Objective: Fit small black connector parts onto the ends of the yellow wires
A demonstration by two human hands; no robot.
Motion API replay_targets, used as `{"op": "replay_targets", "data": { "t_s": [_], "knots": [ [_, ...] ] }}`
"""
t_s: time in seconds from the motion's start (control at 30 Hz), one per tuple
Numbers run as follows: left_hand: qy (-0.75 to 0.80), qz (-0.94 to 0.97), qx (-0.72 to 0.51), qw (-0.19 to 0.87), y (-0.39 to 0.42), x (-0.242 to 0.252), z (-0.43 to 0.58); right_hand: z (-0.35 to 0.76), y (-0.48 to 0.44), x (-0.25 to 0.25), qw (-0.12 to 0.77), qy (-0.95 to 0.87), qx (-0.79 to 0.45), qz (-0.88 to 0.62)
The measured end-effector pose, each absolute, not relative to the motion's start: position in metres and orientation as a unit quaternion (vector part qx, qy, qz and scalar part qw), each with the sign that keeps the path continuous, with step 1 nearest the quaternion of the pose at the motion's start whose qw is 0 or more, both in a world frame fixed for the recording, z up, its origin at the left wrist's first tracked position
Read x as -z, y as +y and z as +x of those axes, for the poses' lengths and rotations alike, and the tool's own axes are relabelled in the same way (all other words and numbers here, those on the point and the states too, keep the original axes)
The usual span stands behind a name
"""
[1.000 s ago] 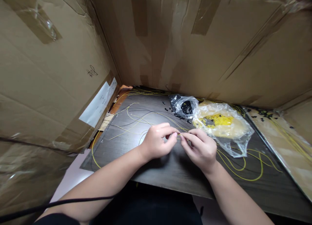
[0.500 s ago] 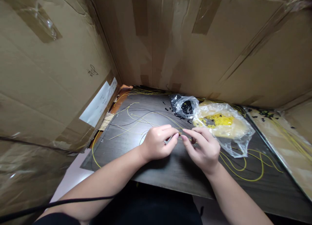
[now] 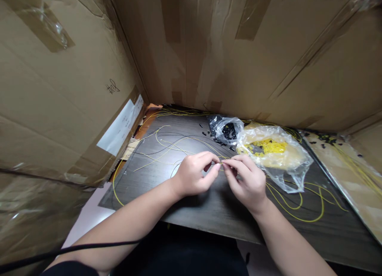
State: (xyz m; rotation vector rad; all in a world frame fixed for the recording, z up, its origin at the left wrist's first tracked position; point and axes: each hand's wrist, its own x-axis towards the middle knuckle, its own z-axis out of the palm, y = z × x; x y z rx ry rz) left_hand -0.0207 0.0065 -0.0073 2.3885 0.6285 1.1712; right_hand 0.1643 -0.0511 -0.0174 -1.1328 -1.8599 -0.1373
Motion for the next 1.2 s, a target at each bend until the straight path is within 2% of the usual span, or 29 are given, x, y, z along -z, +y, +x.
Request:
{"op": "replay_targets", "data": {
  "t_s": [0.13, 0.23, 0.4, 0.57, 0.77, 1.2],
  "knots": [
    [0.251, 0.827, -0.424, 0.269, 0.007, 0.005, -0.020, 0.163, -0.051, 0.018, 0.472, -0.747, 0.053, -0.465],
    [0.258, 0.816, -0.436, 0.278, 0.007, 0.004, -0.020, 0.161, -0.051, 0.014, 0.490, -0.730, 0.044, -0.474],
    [0.226, 0.822, -0.472, 0.227, 0.007, 0.006, -0.021, 0.159, -0.051, 0.003, 0.539, -0.684, -0.016, -0.492],
    [0.196, 0.839, -0.484, 0.154, 0.007, 0.010, -0.023, 0.161, -0.051, 0.002, 0.522, -0.703, -0.100, -0.472],
    [0.188, 0.854, -0.471, 0.117, 0.006, 0.010, -0.024, 0.159, -0.051, 0.002, 0.523, -0.714, -0.088, -0.456],
    [0.159, 0.845, -0.467, 0.208, 0.006, 0.003, -0.024, 0.163, -0.051, 0.000, 0.525, -0.727, -0.087, -0.434]
  ]
}}
